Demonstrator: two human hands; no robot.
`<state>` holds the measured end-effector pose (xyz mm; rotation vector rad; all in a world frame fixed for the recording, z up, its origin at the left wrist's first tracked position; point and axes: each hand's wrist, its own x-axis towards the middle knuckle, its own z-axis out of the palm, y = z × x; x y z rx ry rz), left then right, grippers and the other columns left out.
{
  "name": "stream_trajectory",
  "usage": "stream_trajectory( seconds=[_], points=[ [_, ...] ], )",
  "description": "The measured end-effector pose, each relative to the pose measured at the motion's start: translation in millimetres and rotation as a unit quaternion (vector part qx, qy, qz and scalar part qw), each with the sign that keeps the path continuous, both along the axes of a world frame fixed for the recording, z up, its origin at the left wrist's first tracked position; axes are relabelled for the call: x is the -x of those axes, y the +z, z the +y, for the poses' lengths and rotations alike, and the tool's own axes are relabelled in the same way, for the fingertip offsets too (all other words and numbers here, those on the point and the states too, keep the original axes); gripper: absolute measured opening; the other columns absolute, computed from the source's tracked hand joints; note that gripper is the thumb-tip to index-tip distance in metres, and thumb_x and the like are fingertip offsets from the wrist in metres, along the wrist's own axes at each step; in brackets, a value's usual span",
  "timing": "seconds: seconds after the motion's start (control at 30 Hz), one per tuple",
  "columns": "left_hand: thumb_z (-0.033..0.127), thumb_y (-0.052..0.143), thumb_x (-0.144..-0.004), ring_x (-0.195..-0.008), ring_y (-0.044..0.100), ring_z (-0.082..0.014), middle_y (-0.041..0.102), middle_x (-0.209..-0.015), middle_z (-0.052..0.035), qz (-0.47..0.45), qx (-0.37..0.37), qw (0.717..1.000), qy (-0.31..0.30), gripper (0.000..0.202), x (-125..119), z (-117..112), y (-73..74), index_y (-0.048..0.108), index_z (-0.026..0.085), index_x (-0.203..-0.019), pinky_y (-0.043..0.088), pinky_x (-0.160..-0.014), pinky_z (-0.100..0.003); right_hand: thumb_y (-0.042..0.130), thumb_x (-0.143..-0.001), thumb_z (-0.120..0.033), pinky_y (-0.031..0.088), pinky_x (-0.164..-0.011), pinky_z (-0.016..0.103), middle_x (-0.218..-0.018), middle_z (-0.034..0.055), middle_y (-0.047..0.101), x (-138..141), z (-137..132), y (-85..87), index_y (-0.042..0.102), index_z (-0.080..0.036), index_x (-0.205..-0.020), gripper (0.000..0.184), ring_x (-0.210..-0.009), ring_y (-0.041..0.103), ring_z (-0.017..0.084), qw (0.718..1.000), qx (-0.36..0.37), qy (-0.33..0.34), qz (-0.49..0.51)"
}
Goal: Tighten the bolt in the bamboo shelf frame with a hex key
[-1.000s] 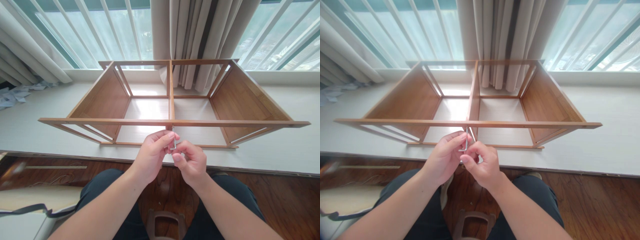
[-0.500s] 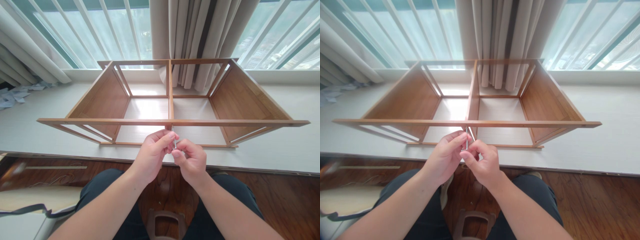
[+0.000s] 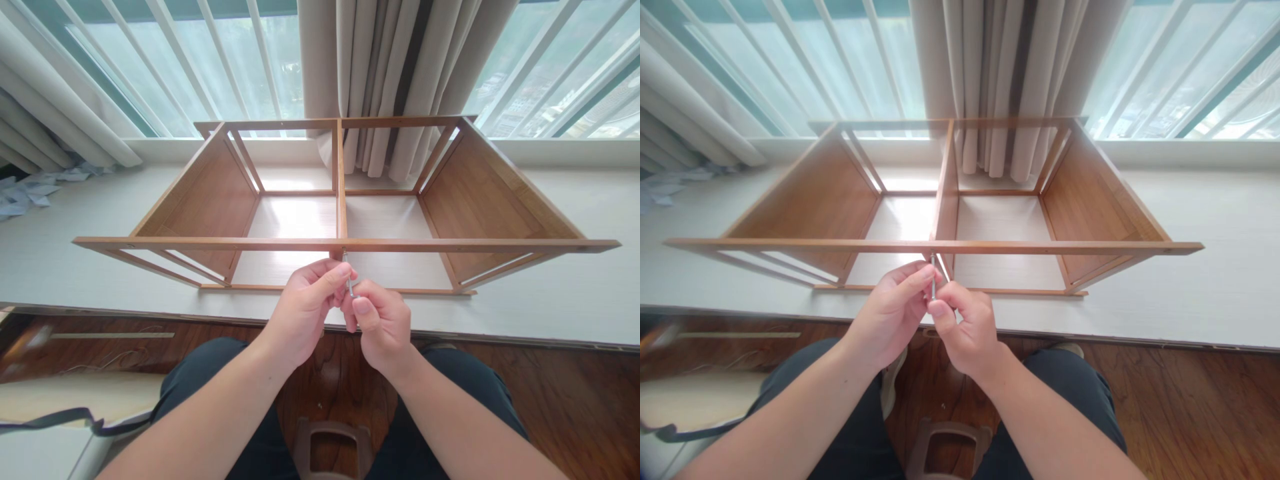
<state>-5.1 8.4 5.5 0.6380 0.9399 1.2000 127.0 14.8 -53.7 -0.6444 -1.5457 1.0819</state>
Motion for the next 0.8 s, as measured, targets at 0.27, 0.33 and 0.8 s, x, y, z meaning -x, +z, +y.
stream_trajectory(
  seconds=[0.27,0.33,0.8],
  points=[
    [0.041,0.073,-0.088,-0.050,0.054,-0.0099,0.047,-0.058,0.0031,0.008,-0.003,1.000,-0.019,0.032,1.1,-0.5,0.0,0.062,0.014,-0.074,0.047,-0.047,-0.022,0.044,-0.107,-0.030,0.043,-0.062,0.022,-0.061,-0.0023,0.055,0.8,-0.5,-1.2,0.061,-0.018,-0.082,0.033,-0.059,0.051,0.008,0.999,0.004,0.023,0.025],
    [0.041,0.073,-0.088,-0.050,0.055,-0.0102,0.047,-0.057,0.0034,0.007,-0.004,1.000,-0.020,0.032,1.3,-0.3,0.1,0.061,0.014,-0.073,0.048,-0.046,-0.022,0.042,-0.108,-0.030,0.044,-0.063,0.022,-0.061,-0.0021,0.056,0.8,-0.7,-0.9,0.061,-0.018,-0.082,0.034,-0.059,0.051,0.008,0.999,0.013,0.025,0.027],
    [0.043,0.073,-0.087,-0.045,0.055,-0.0128,0.051,-0.055,0.0031,0.014,0.002,1.000,-0.026,0.037,2.5,-0.2,-0.5,0.054,0.016,-0.068,0.048,-0.039,-0.026,0.044,-0.106,-0.037,0.042,-0.060,0.025,-0.060,-0.0012,0.055,4.3,-3.0,-7.2,0.061,-0.018,-0.081,0.036,-0.056,0.049,0.009,0.988,0.104,0.088,0.076]
  ],
)
